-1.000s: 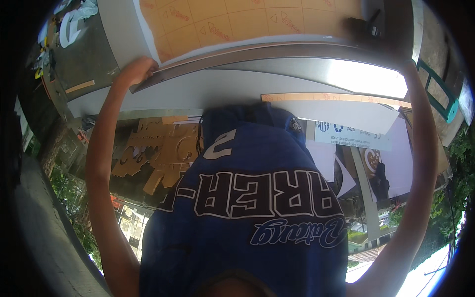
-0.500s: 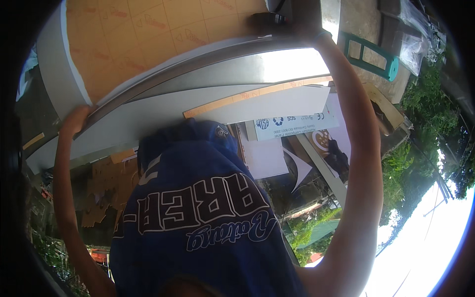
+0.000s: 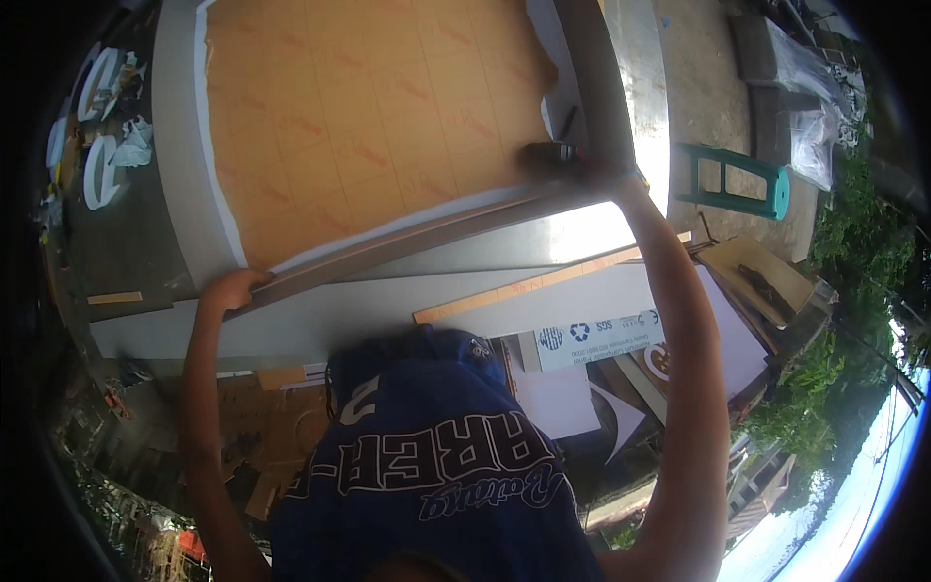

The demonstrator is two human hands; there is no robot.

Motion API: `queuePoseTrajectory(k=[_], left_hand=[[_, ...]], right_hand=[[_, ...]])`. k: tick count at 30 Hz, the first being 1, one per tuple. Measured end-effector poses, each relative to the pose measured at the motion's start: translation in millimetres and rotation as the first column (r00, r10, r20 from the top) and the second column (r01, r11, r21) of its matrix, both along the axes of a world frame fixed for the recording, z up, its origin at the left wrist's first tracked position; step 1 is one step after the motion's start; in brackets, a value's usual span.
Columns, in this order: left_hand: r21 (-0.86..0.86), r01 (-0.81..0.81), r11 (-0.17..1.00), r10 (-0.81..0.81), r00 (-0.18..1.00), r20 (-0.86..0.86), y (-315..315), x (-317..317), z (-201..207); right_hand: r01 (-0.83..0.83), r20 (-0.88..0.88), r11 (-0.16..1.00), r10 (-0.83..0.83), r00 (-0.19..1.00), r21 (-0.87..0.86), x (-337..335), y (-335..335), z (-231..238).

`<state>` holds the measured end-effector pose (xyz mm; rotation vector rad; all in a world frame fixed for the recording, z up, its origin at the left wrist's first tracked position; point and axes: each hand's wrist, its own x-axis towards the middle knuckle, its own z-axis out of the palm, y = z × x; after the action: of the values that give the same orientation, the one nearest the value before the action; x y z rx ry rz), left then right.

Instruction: The recorder uses a utility knife to cut material and then positions wooden strips on a large frame with collaborators.

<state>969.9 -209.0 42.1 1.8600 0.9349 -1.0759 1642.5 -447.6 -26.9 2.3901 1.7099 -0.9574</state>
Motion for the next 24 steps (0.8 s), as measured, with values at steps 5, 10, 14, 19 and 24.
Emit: queuePoseTrajectory(k=[5,10,14,19,24], left_hand=[[-0.095,-0.168,0.981,0.181,0.972,0.147,-6.8,8.9,-21.1],[-0.053,-0.304,0.951,0.308,0.924,0.225,-24.9,-0.7,-29.0],[-0.044,-0.295,0.955,0.298,0.943,0.147,-24.7,6.5,-35.7],[0.056,-0.246,0.968,0.236,0.961,0.147,-20.7,4.5,-51.5],[0.132,-0.435,0.891,0.346,0.837,0.425,-19.7,17.2,-42.7]], right_hand=[[0.017,-0.016,0.999,-0.018,1.000,-0.037,-28.2,1.7,23.5],[-0.043,-0.012,0.998,0.042,0.999,-0.053,-43.4,10.0,41.5],[-0.207,0.144,0.963,0.233,0.962,-0.172,-56.8,25.5,85.4],[-0.168,0.173,0.950,0.218,0.960,-0.263,-63.4,51.0,161.5],[-0.213,0.287,0.778,0.043,0.957,0.591,-31.2,49.1,212.1]])
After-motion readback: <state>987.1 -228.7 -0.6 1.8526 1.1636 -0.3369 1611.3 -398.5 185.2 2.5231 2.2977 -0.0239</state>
